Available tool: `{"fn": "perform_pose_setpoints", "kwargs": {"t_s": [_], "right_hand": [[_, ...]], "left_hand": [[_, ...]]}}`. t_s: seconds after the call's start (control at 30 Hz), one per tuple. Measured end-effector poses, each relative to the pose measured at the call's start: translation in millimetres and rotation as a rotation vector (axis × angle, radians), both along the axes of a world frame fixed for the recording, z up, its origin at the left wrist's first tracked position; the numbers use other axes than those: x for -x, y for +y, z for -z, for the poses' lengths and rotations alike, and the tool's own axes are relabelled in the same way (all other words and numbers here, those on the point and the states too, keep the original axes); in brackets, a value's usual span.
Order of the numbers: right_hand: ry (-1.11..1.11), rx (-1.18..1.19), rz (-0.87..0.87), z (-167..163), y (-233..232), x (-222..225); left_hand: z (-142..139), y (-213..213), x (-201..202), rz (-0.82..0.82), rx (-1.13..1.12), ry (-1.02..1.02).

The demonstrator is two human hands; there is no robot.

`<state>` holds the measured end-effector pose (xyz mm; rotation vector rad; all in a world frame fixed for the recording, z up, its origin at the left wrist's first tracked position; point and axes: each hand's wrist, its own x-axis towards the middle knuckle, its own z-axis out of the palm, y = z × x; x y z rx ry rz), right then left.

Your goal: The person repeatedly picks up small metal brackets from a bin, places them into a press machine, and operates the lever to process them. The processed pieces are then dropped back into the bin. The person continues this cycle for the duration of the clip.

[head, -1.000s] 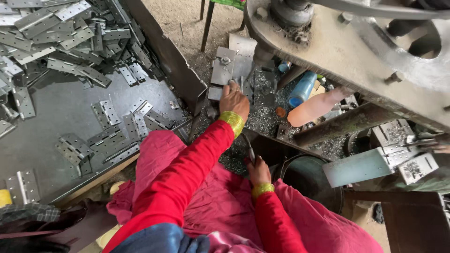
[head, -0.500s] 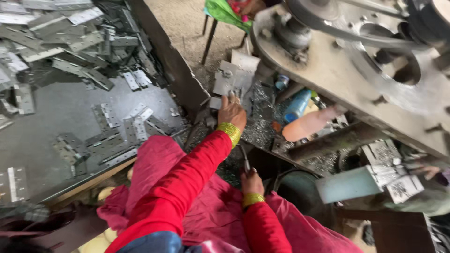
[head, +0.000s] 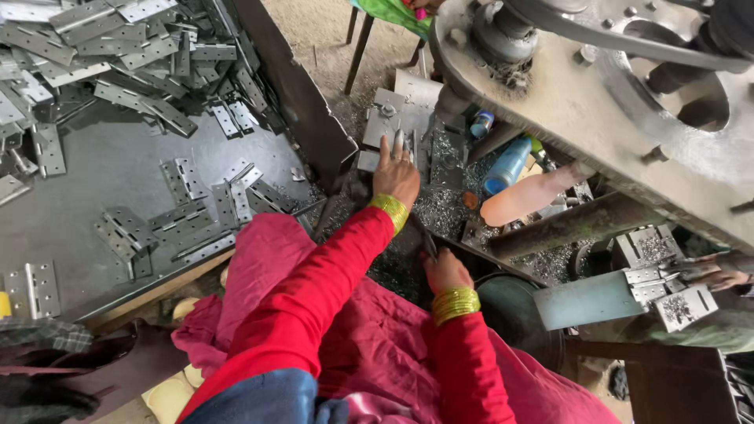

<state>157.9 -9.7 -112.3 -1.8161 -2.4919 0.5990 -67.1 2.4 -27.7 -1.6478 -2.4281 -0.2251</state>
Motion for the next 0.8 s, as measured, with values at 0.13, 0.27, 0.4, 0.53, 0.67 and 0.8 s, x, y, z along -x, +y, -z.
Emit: {"fn": "perform_pose_setpoints", "kwargs": {"t_s": [0.13, 0.27, 0.4, 0.53, 0.67, 0.8], "right_hand": [[-0.019, -0.004, -0.017, 9, 17, -5], [0.154, 0.020, 0.076, 55, -32, -13], [0.037, -0.039, -0.049, 61, -26, -17], [0.005, -0.003, -0.030, 35, 7, -16], [0.087, 0.037, 0.066, 49, -25, -14], [0.138, 0.077, 0.100, 58, -33, -10]], "left_hand": [[-4, 10, 24, 0.049, 0.182, -0.036], [-4, -4, 26, 0.094, -0.064, -0.013], [-7, -11, 24, 0.089, 0.106, -0.110], [-18, 8, 30, 0.050, 0.267, -0.012], [-12, 19, 26, -0.028, 0.149, 0.034], [-1, 14, 27, -0.019, 0.020, -0.029]]}}
